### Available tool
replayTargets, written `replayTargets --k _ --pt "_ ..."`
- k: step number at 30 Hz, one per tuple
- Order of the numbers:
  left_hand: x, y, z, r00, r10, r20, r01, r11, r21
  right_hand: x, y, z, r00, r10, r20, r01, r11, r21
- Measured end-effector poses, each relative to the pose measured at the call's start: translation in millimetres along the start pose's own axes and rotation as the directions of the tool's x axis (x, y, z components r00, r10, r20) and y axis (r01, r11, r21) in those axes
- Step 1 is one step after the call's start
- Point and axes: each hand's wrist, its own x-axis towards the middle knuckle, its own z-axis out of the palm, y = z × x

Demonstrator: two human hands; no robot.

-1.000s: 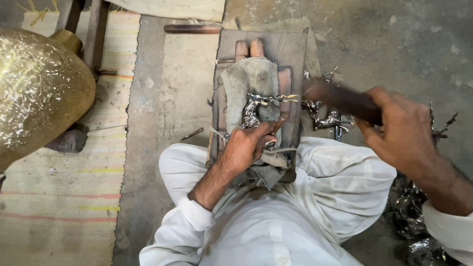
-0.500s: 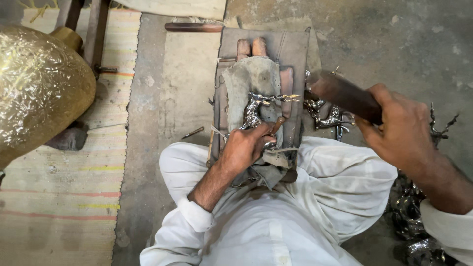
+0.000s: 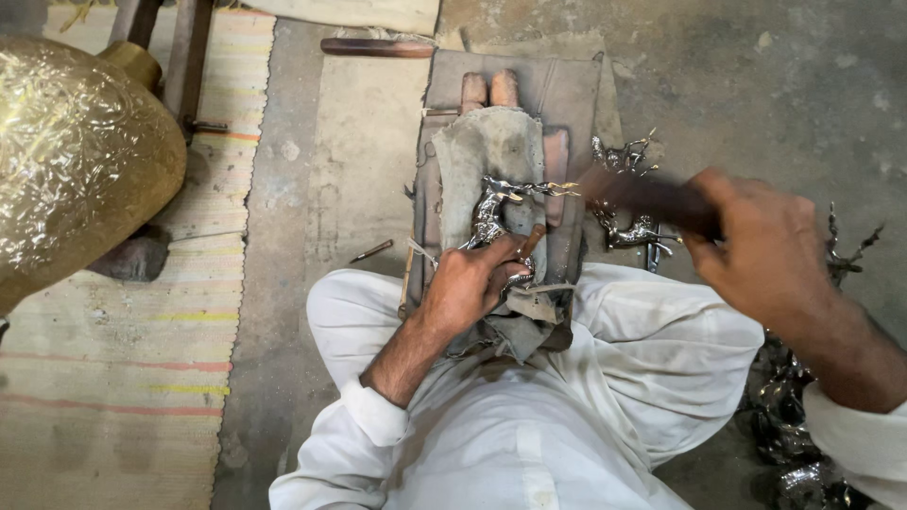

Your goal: The person sits cross-legged with a wooden work board on their lap and chases decorative details into silver-toned metal deer figurines. They hold a small punch against the figurine with one hand and strike it with a wooden mallet in the other, repositioning the figurine and punch repeatedly, and rotate the piece to work different sides.

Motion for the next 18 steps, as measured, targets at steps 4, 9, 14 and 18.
replayTargets --k 4,9,14,18 --pt "-1 -1 -1 1.000 -0.002 -0.013 0.002 1.000 -0.002 1 2 3 0.997 -0.078 -0.016 0.077 0.996 -0.036" --pt "-2 -1 -2 0.999 0.031 -0.034 -0.034 0.996 -0.079 2 7 10 0.985 -0.172 0.014 0.172 0.972 -0.162" --pt "-3 0 -3 1.000 0.012 -0.027 -0.013 0.999 -0.047 4 7 10 0.999 -0.044 0.019 0.044 0.998 0.035" --pt "-5 -4 -1 1.000 0.007 -0.025 -0.008 0.998 -0.064 6 5 7 0.993 -0.113 0.022 0.114 0.990 -0.081"
